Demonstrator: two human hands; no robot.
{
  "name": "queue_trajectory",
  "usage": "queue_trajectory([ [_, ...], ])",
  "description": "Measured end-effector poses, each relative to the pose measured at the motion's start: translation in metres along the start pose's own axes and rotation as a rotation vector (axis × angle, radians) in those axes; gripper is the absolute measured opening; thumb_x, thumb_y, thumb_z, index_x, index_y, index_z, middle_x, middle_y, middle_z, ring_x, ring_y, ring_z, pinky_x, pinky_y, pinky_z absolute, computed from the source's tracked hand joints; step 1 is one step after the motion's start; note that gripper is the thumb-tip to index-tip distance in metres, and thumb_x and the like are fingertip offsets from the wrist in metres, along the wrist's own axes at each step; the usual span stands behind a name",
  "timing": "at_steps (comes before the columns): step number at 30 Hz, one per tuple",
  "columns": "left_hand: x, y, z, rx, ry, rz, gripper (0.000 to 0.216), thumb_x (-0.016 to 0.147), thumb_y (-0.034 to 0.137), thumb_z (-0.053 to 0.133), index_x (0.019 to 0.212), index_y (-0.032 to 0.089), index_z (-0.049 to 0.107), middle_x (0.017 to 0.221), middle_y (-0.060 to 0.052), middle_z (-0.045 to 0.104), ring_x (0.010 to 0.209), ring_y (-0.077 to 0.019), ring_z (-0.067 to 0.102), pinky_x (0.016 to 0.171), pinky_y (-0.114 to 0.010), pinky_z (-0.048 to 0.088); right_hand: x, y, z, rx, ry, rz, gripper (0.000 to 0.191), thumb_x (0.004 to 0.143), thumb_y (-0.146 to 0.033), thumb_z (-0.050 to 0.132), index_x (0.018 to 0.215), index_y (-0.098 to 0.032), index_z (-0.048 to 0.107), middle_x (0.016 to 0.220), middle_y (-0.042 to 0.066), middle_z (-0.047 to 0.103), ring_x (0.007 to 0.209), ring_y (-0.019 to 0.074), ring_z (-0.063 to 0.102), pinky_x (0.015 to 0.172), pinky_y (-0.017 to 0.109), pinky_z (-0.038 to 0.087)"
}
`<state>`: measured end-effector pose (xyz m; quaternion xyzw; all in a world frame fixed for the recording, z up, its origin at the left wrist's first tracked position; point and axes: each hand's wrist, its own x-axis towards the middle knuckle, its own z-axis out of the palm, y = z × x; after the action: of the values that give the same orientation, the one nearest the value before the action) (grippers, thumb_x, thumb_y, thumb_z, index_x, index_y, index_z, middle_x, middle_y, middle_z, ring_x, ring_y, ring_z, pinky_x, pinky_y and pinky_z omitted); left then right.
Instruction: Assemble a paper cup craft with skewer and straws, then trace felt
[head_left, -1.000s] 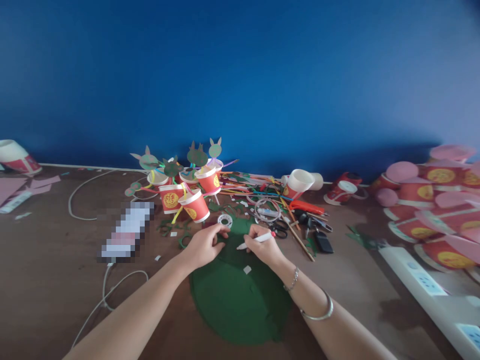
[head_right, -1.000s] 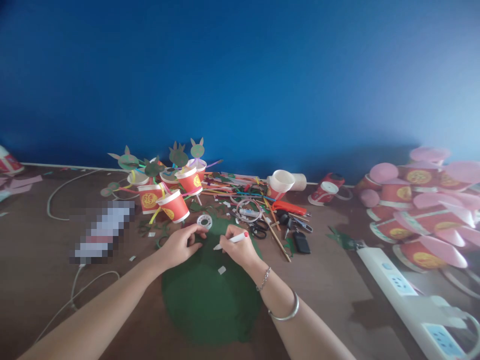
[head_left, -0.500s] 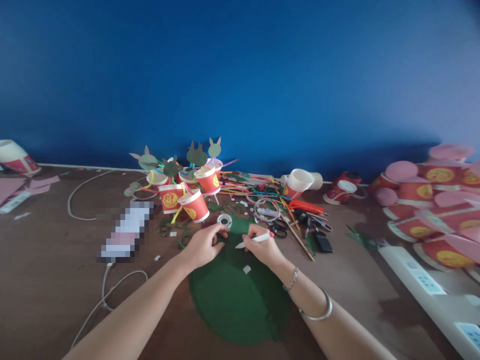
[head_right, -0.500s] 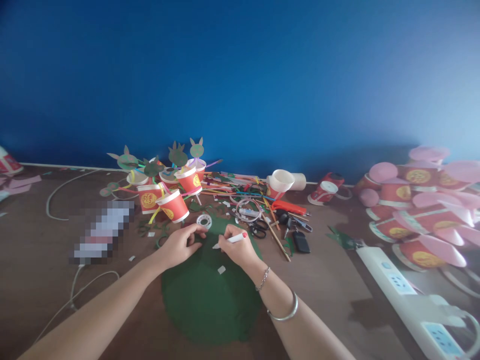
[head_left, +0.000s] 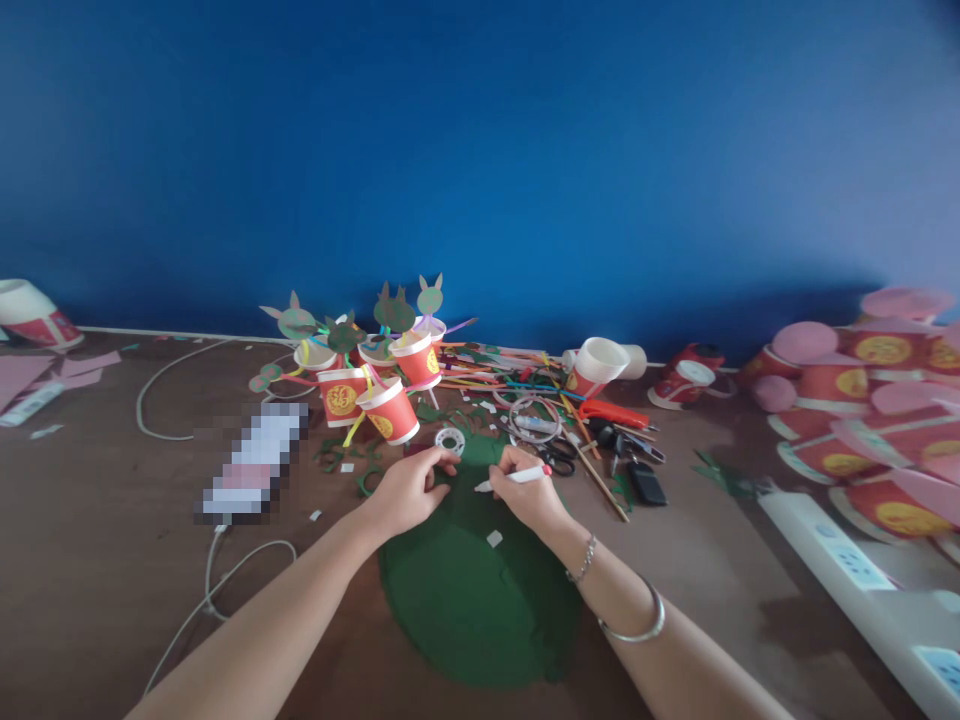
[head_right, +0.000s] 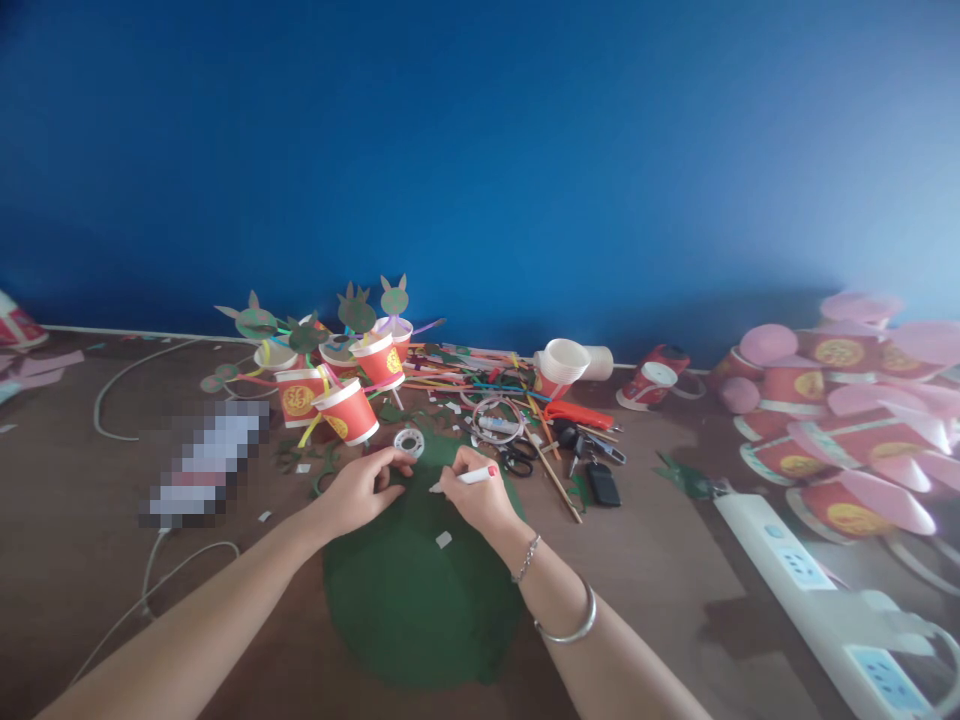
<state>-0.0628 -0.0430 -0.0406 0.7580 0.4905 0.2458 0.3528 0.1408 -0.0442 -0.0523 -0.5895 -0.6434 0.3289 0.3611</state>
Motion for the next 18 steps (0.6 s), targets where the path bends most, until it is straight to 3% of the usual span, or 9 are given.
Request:
queue_trajectory([
  [18, -0.0005, 0.0001, 0.0003, -0.013, -0.005, -0.001, 0.034, 0.072, 0.012, 0.058, 0.105, 0.019, 0.057, 0.09, 0.001, 0.068, 0.054, -0.0087, 0.045, 0.055, -0.021, 0.039, 0.0007, 0.005, 0.0006, 0.063, 0.048, -0.029, 0.02, 0.066, -0.02, 0.049, 0.051, -0.022, 0.035, 0.044, -0.007, 0.037, 0.043, 0.0092, 0.04, 0.043, 0.021, 0.027],
])
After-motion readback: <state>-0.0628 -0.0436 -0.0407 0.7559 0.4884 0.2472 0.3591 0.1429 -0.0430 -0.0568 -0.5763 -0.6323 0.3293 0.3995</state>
